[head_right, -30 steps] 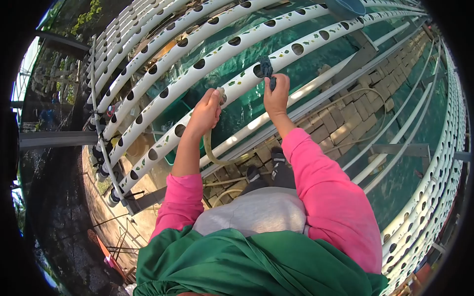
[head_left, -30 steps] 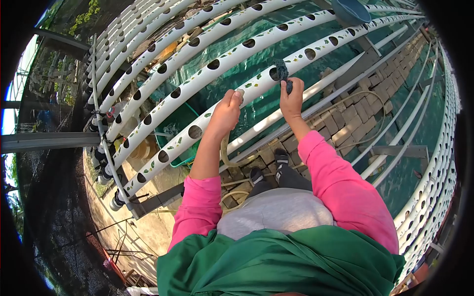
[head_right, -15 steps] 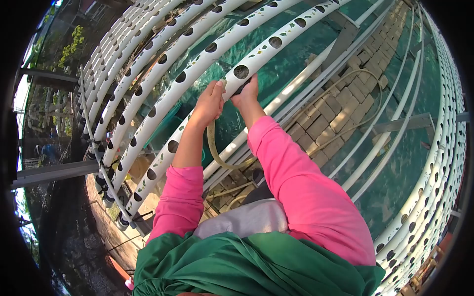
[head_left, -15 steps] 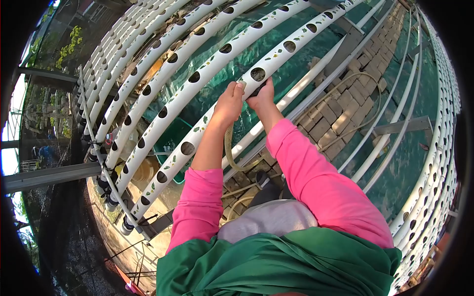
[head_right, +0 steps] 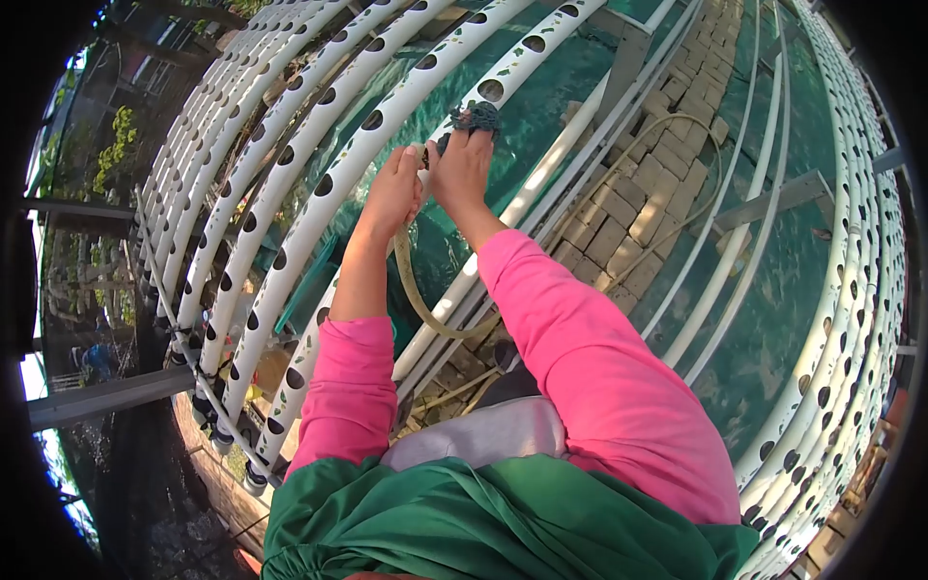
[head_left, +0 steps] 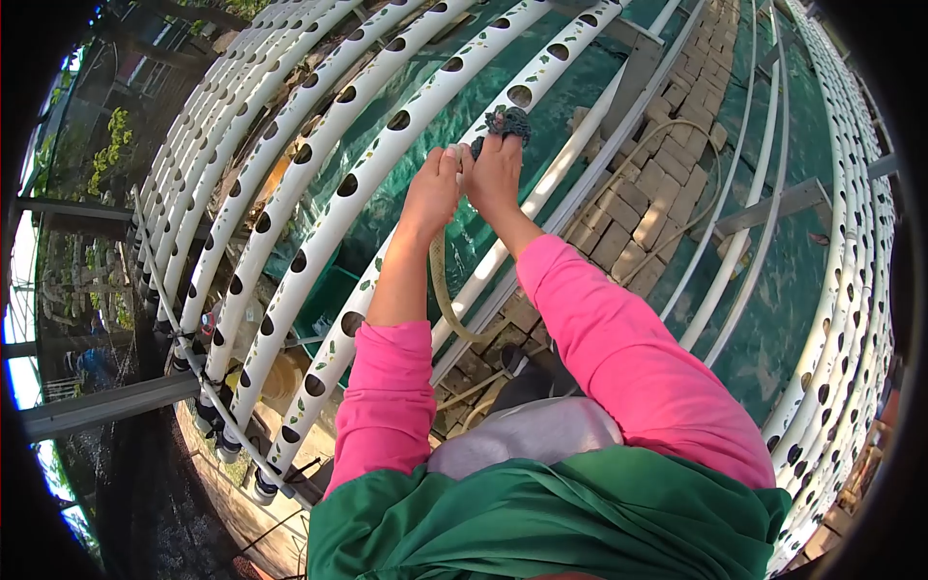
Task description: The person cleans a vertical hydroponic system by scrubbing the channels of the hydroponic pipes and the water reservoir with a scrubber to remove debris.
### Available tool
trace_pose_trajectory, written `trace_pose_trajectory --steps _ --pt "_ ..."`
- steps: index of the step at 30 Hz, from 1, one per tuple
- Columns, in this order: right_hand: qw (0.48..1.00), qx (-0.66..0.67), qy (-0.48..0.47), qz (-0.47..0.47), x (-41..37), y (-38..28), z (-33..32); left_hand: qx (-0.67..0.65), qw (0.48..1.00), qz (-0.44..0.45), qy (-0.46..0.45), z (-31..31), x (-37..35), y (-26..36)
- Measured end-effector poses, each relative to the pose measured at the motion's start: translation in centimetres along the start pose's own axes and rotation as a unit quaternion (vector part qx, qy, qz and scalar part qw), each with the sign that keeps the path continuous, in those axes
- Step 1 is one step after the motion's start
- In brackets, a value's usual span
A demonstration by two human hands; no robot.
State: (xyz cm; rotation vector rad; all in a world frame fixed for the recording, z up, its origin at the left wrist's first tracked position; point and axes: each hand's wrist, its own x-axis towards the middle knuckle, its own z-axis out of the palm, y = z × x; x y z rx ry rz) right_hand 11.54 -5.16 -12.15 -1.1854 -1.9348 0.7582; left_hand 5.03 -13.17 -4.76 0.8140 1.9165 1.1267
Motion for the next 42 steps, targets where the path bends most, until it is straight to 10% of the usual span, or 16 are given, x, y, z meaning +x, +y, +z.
trace_pose_trajectory --steps 12,18,24,31,42 --pt "0.928 -0.112 -0.052 -0.352 5.6 5.0 -1.8 -0.016 1.000 -0.011 0.019 1.8 4.3 2.5" --pt "0.956 -0.151 -0.018 -0.252 11.8 6.5 -1.7 -0.030 0.998 -0.051 0.012 3.1 6.1 3.7" --pt "0.902 -0.139 -0.127 -0.389 13.1 7.1 -2.7 -0.028 0.998 -0.043 0.022 4.3 8.3 4.1" --pt "0.932 -0.286 -0.149 -0.168 23.7 8.7 -5.2 0.001 0.999 -0.048 0.021 5.3 10.3 5.4" --pt "0.954 -0.074 -0.033 -0.288 17.9 11.3 -4.6 0.051 0.998 0.037 0.031 9.0 16.0 5.2"
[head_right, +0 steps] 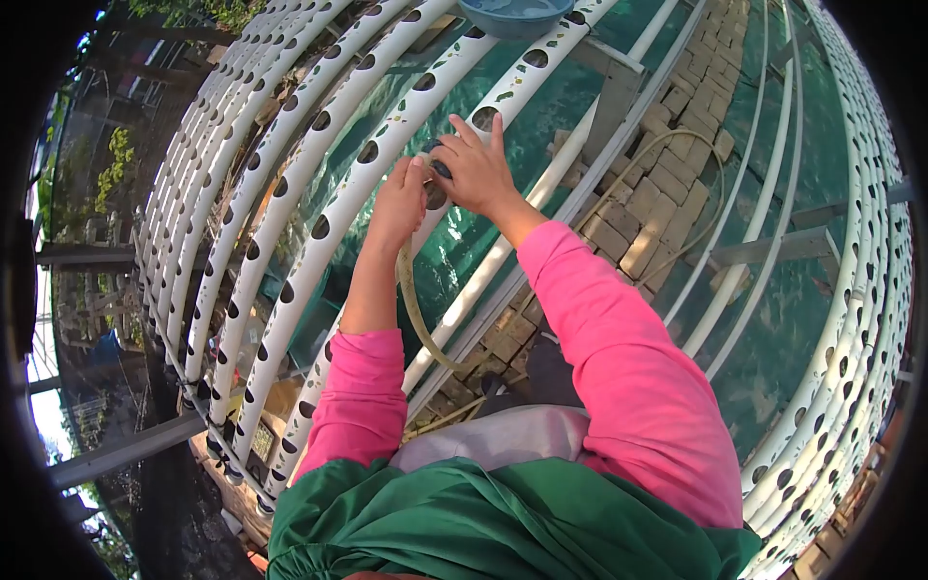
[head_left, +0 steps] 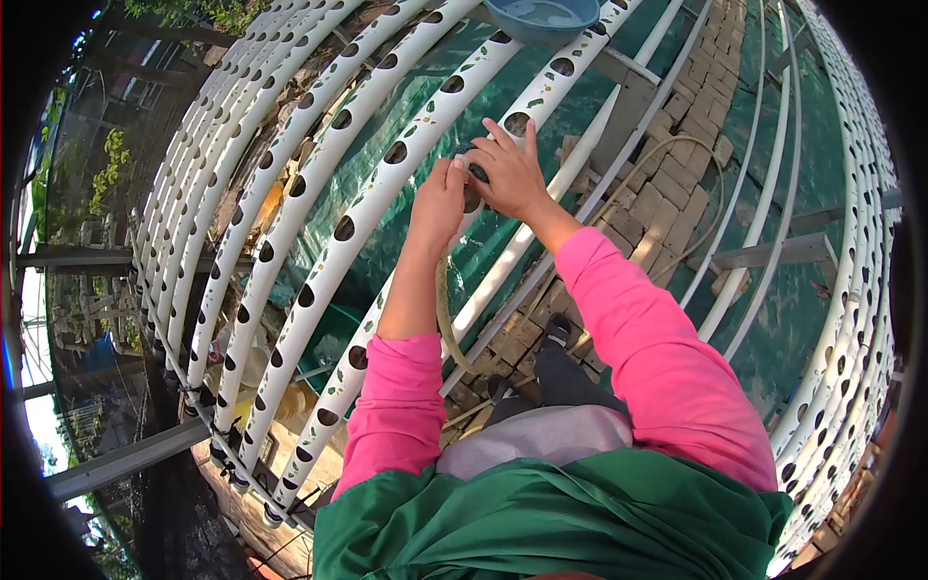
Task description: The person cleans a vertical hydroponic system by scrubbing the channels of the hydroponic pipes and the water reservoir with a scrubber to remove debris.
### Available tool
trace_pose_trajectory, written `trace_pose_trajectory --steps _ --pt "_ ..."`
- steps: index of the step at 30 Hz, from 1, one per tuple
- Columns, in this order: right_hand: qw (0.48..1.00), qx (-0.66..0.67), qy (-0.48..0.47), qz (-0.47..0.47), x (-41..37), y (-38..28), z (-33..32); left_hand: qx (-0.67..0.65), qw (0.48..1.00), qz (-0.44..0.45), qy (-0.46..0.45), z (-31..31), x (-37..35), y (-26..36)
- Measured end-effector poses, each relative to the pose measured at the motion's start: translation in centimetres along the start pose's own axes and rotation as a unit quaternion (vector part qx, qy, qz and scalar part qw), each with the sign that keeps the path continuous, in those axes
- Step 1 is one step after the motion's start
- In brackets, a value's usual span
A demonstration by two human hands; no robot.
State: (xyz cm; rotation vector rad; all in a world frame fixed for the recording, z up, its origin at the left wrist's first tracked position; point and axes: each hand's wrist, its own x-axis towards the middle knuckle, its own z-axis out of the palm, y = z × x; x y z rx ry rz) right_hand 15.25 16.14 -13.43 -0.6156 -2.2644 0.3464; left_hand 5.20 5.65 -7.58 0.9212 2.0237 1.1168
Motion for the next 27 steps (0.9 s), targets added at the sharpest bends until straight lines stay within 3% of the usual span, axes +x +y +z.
trace_pose_trajectory --steps 3,6,10,12,15,17,22,24,25,26,27 --pt "0.982 -0.138 -0.127 0.020 4.2 2.1 -1.4 0.006 1.000 0.001 0.008 0.6 0.9 1.5" --pt "0.963 -0.239 -0.114 0.047 7.3 7.0 -1.8 0.025 0.999 0.029 0.014 1.4 2.8 2.0" --pt "0.969 -0.213 -0.086 0.095 8.6 11.8 -1.9 0.071 0.997 -0.015 -0.009 2.5 3.3 5.0" --pt "0.982 -0.159 -0.025 0.101 7.5 11.9 -1.2 0.071 0.996 -0.041 -0.025 3.3 3.8 5.8" --pt "0.995 -0.029 -0.003 0.099 3.8 8.9 -1.2 0.092 0.995 0.032 -0.015 4.9 5.8 4.1" --pt "0.994 -0.014 -0.002 0.104 1.5 7.2 -1.5 0.197 0.974 0.104 0.029 5.7 7.2 2.9" --pt "0.983 -0.030 0.036 0.177 2.8 8.9 -0.7 0.297 0.947 0.124 0.024 6.4 8.7 3.9" --pt "0.936 0.070 0.121 0.322 4.0 10.2 0.3 0.307 0.944 0.118 0.024 6.7 9.0 4.5" --pt "0.925 0.159 0.180 0.293 4.3 11.2 0.6 0.299 0.949 0.096 0.019 6.8 9.0 5.2" --pt "0.925 0.158 0.181 0.293 4.1 11.4 1.2 0.291 0.954 0.074 0.012 7.0 9.1 5.7" --pt "0.893 0.239 0.194 0.328 4.0 10.8 1.6 0.291 0.954 0.076 0.011 7.1 9.2 5.7"
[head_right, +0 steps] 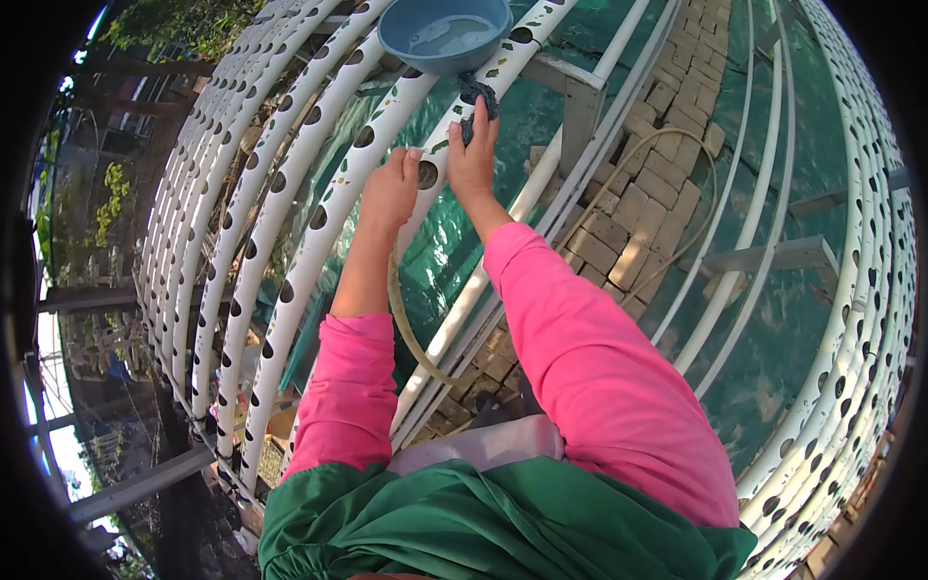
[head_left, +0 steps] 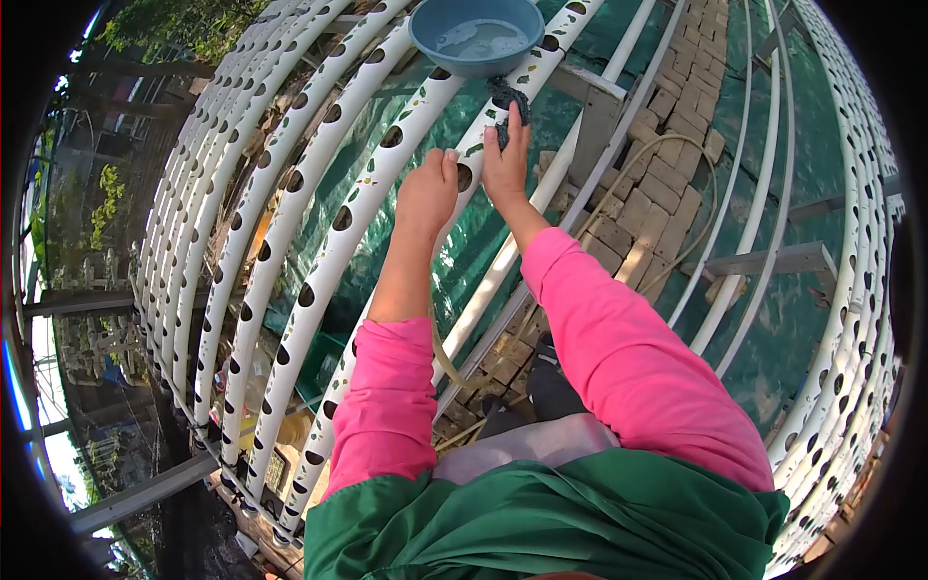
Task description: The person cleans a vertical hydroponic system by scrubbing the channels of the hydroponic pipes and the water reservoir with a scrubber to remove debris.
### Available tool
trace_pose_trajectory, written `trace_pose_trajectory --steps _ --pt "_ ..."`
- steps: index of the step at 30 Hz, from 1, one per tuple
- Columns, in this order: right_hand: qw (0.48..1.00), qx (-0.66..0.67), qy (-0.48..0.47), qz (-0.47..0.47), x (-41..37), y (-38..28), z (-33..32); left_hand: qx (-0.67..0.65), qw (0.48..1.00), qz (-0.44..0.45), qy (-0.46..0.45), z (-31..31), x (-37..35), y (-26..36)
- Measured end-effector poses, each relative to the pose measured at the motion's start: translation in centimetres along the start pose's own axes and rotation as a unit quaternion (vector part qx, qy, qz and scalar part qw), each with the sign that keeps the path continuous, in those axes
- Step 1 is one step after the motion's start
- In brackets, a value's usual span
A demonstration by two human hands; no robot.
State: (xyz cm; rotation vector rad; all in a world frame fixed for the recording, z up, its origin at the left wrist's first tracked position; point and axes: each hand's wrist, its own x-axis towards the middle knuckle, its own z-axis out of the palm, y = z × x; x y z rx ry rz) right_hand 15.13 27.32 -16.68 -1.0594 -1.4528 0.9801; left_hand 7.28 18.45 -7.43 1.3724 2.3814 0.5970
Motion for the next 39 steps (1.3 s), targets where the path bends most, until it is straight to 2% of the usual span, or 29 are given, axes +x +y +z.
trace_pose_trajectory --steps 1,3,4,5,6,9,13,15,17,19,23,24,26,30,33,38,39 --pt "0.996 0.077 0.000 0.053 -0.5 -0.4 0.4 -0.003 1.000 -0.003 -0.005 0.0 0.2 -0.2" --pt "0.991 0.107 0.008 0.077 -1.8 -1.1 1.1 -0.006 1.000 -0.009 -0.008 0.1 0.4 -0.4" --pt "0.955 0.241 0.036 0.170 -2.5 -1.4 1.7 -0.008 1.000 -0.011 -0.009 0.1 0.3 -0.4" --pt "0.891 0.369 0.064 0.258 -2.7 -1.5 2.0 -0.009 1.000 -0.015 -0.010 0.1 0.3 -0.5" --pt "0.890 0.371 0.063 0.258 -2.1 -1.3 2.1 -0.007 1.000 -0.015 -0.009 0.1 0.4 -0.5" --pt "0.755 0.507 0.064 0.410 1.8 0.1 1.6 0.001 1.000 -0.021 -0.021 0.0 0.5 -0.4" --pt "0.712 0.561 0.062 0.417 4.3 1.8 1.6 0.007 0.999 -0.025 -0.024 -0.1 0.4 0.0" --pt "0.725 0.541 0.054 0.423 2.1 1.6 1.6 0.012 1.000 -0.019 -0.019 0.1 0.7 -0.5" --pt "0.711 0.546 -0.034 0.442 -2.0 0.8 1.7 0.026 0.999 0.011 0.017 0.9 1.1 -1.5" --pt "0.704 0.539 -0.062 0.457 -6.4 -1.4 1.4 0.008 1.000 0.010 0.016 0.9 1.0 -1.5" --pt "0.700 0.497 -0.124 0.497 -8.1 -3.1 0.9 -0.036 0.998 0.022 0.036 0.9 0.7 -1.9" --pt "0.710 0.459 -0.118 0.522 -7.1 -3.4 0.6 -0.038 0.998 0.022 0.036 1.0 0.6 -2.2" --pt "0.720 0.462 -0.086 0.511 -4.6 -3.3 0.3 -0.087 0.993 0.020 0.080 1.3 0.2 -2.7" --pt "0.728 0.478 0.011 0.492 -3.0 -3.2 0.7 -0.103 0.993 -0.026 0.057 -0.6 -3.1 -2.4" --pt "0.739 0.449 -0.017 0.501 -7.3 -4.2 1.7 -0.026 0.995 -0.011 0.091 -2.0 -6.1 -3.8" --pt "0.705 0.451 -0.107 0.536 -16.3 -5.4 2.9 0.006 0.998 -0.042 0.044 -4.3 -10.8 -6.0" --pt "0.732 0.418 -0.115 0.526 -17.3 -5.8 2.6 0.006 0.998 -0.043 0.044 -4.6 -11.8 -6.5"
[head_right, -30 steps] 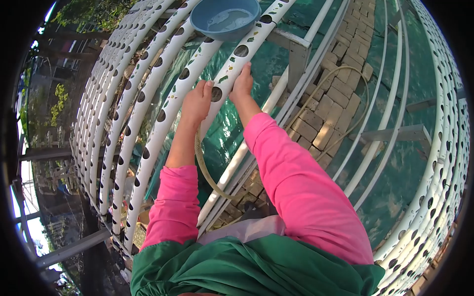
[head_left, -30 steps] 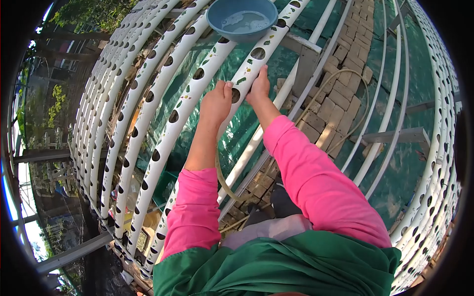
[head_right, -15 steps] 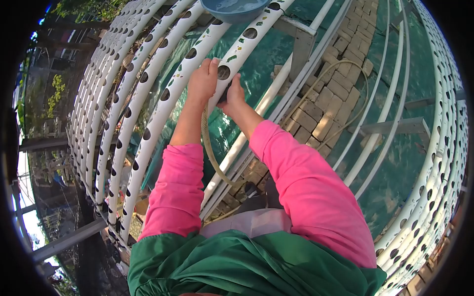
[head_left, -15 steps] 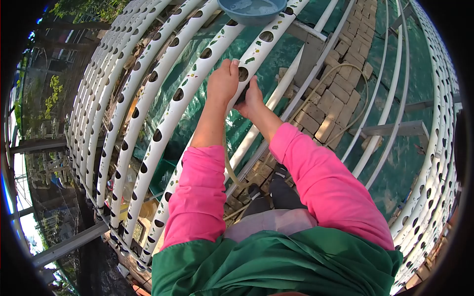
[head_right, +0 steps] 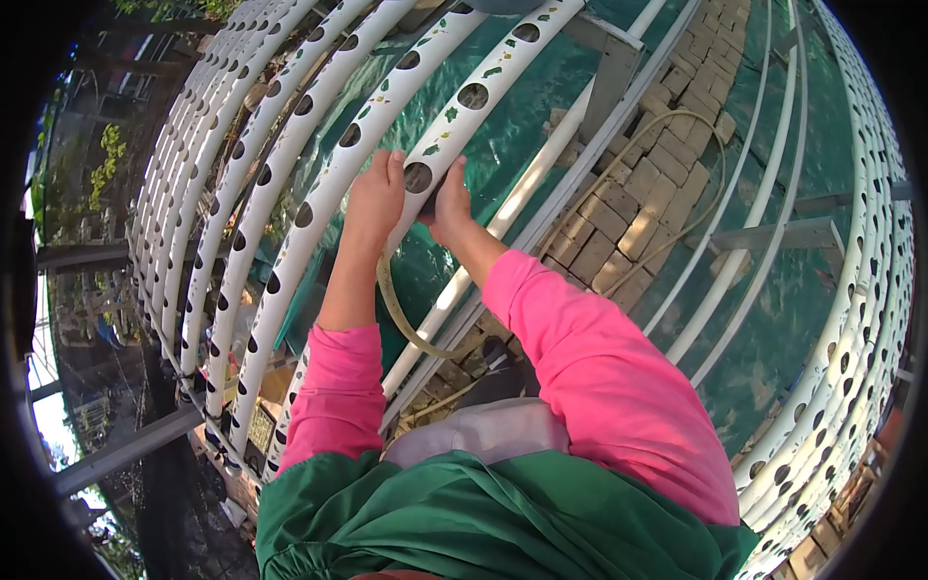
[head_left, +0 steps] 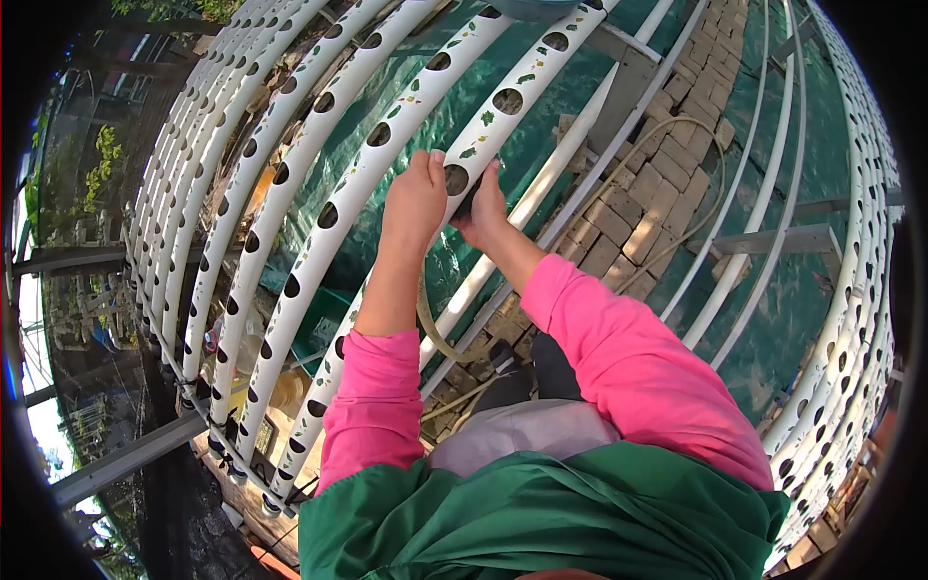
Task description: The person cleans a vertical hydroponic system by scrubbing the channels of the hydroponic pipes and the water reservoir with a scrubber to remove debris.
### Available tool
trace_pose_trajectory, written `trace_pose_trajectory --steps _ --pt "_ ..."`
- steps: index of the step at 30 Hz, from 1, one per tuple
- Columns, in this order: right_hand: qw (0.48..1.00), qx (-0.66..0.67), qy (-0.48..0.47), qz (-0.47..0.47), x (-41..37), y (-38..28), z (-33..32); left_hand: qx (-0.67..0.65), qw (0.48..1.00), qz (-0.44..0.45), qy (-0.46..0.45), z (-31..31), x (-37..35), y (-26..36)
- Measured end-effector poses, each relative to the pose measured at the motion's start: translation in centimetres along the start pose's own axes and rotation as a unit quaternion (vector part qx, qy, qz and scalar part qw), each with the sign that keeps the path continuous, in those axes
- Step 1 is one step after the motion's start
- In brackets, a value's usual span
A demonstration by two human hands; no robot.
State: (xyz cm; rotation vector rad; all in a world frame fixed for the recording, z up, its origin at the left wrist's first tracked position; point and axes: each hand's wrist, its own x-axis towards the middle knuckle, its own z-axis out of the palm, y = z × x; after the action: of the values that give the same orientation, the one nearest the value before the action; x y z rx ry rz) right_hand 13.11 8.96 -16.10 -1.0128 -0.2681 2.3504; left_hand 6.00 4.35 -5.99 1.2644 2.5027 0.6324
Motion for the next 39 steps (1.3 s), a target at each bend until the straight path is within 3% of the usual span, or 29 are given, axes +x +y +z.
trace_pose_trajectory --steps 2,4,5,6,8,10,12,13,14,16,17,21,23,24,26,28,33,34,37,39 --pt "0.999 -0.043 0.010 -0.018 -0.6 0.4 -0.7 -0.011 1.000 -0.004 -0.014 -0.5 -1.4 -1.1" --pt "0.955 -0.287 -0.053 -0.060 -1.2 -0.1 -2.8 -0.016 1.000 -0.005 -0.020 -0.7 -2.6 -1.9" --pt "0.924 -0.360 -0.013 -0.126 -1.9 -0.4 -3.2 -0.018 1.000 -0.007 -0.024 -0.9 -3.1 -2.3" --pt "0.923 -0.362 -0.014 -0.126 -3.2 -0.8 -2.8 -0.020 1.000 -0.008 -0.023 -1.2 -3.6 -2.6" --pt "0.852 -0.390 0.035 -0.347 -5.7 -1.9 -1.3 -0.021 1.000 -0.003 -0.015 -1.5 -4.4 -2.9" --pt "0.845 -0.389 0.027 -0.366 -6.5 -2.8 0.2 -0.033 0.999 -0.005 -0.016 -1.8 -4.8 -3.2" --pt "0.751 -0.473 -0.078 -0.455 -5.8 -3.3 1.5 -0.044 0.999 -0.005 -0.018 -1.9 -4.8 -3.6" --pt "0.638 -0.533 -0.079 -0.550 -4.9 -3.2 1.8 -0.067 0.998 -0.005 -0.018 -1.8 -4.8 -3.9" --pt "0.636 -0.534 -0.080 -0.551 -4.3 -2.9 1.7 -0.089 0.996 -0.007 -0.017 -1.7 -4.8 -4.2" --pt "0.372 -0.685 0.012 -0.626 -4.2 -2.3 1.8 -0.085 0.996 -0.008 -0.004 -1.4 -4.7 -4.6" --pt "0.338 -0.717 0.018 -0.610 -4.4 -2.1 1.4 -0.079 0.997 -0.009 0.008 -1.3 -4.5 -4.7" --pt "0.318 -0.770 0.028 -0.552 -6.3 -1.1 1.1 -0.084 0.996 -0.002 0.004 -1.2 -4.6 -4.8" --pt "0.454 -0.774 0.001 -0.440 -5.0 -1.1 0.0 -0.073 0.997 -0.004 0.007 -0.9 -4.2 -5.2" --pt "0.454 -0.774 0.001 -0.441 -4.4 -1.8 0.4 -0.073 0.997 -0.003 0.007 -1.0 -4.0 -5.1" --pt "0.537 -0.802 -0.117 -0.235 -2.8 -4.6 2.0 -0.062 0.998 -0.003 0.005 -1.0 -4.1 -4.9" --pt "0.560 -0.824 -0.084 -0.016 -4.2 -6.7 5.8 -0.058 0.998 -0.007 -0.001 -0.7 -4.0 -5.0" --pt "0.659 -0.738 -0.146 -0.004 -3.4 -6.8 4.5 -0.061 0.998 0.002 0.000 -0.7 -3.5 -5.1" --pt "0.659 -0.738 -0.145 -0.006 -3.6 -6.9 4.5 -0.061 0.998 0.000 0.003 -0.7 -3.5 -5.0" --pt "0.628 -0.770 -0.107 -0.028 -2.8 -6.2 4.4 -0.055 0.998 0.000 0.008 -0.7 -3.6 -5.3" --pt "0.504 -0.834 -0.113 -0.192 -1.8 -5.4 4.2 -0.056 0.998 0.000 0.008 -0.5 -3.4 -5.4"
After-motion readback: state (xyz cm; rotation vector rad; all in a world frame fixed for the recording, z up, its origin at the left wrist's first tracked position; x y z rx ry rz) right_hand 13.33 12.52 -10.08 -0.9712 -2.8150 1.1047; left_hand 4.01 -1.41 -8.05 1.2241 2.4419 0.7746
